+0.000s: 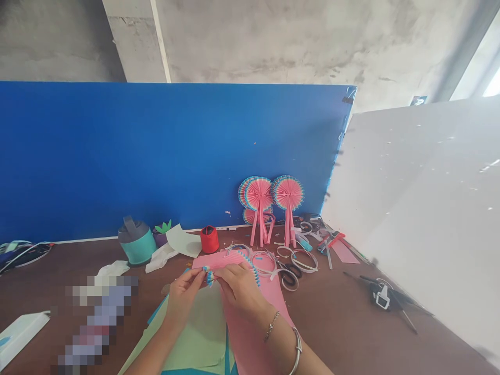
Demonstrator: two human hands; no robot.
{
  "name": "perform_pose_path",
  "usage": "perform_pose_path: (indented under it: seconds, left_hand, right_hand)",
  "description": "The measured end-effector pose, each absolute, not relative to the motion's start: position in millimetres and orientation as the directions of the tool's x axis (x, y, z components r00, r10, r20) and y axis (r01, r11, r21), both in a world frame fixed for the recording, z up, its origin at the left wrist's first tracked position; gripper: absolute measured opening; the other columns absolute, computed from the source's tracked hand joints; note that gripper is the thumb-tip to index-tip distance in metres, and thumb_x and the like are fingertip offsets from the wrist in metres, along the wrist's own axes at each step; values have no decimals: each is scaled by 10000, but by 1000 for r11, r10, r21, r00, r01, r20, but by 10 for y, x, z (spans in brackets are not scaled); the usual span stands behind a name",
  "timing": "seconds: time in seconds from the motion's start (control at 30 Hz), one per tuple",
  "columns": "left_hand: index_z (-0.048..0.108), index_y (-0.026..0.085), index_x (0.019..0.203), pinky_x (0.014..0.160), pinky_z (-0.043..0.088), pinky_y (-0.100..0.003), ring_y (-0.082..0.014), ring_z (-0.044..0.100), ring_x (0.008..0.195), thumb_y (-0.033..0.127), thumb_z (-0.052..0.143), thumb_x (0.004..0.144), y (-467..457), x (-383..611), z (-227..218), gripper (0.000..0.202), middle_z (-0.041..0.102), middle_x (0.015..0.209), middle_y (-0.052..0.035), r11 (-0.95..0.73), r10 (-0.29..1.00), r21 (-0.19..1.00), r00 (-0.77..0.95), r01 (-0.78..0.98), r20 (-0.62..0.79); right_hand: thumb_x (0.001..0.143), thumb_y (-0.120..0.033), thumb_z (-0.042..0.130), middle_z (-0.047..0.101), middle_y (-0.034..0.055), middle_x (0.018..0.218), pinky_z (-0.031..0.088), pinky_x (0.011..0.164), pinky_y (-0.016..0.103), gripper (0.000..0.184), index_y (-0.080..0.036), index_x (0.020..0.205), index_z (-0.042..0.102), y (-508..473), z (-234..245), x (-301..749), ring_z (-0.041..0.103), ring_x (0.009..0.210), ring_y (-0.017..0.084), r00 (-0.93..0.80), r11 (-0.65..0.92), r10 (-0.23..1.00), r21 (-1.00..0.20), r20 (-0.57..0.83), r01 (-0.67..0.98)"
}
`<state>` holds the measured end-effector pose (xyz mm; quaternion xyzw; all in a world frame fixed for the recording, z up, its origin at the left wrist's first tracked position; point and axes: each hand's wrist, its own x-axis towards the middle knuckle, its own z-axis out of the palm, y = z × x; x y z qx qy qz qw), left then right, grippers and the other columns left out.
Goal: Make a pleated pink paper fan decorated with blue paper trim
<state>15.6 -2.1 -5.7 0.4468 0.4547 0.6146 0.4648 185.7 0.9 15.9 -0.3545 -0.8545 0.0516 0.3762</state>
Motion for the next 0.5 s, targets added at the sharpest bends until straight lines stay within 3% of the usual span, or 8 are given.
perform_pose_path:
  seconds: [0.3, 0.5]
  left_hand:
    - [737, 167, 800, 709, 555, -280, -200, 674, 715, 364, 730, 664, -29, 138, -79, 240, 727, 746, -48, -219, 964, 971, -174, -99, 200]
    - [737, 187, 790, 705, 551, -269, -210, 684, 726, 335, 717, 668, -40, 123, -40, 193, 734, 748, -43, -224, 951, 974, -227, -36, 210]
  right_hand:
    - [955, -176, 336, 693, 36, 840, 354, 754, 310, 297, -226, 955, 628, -19, 200, 1858, 600, 784, 163, -484, 749, 627, -301, 611, 590]
    - [943, -184, 389, 694, 11, 803, 347, 735, 303, 222, -212, 896, 604, -46, 189, 1853, 600, 726, 151, -467, 749, 635, -341, 615, 568]
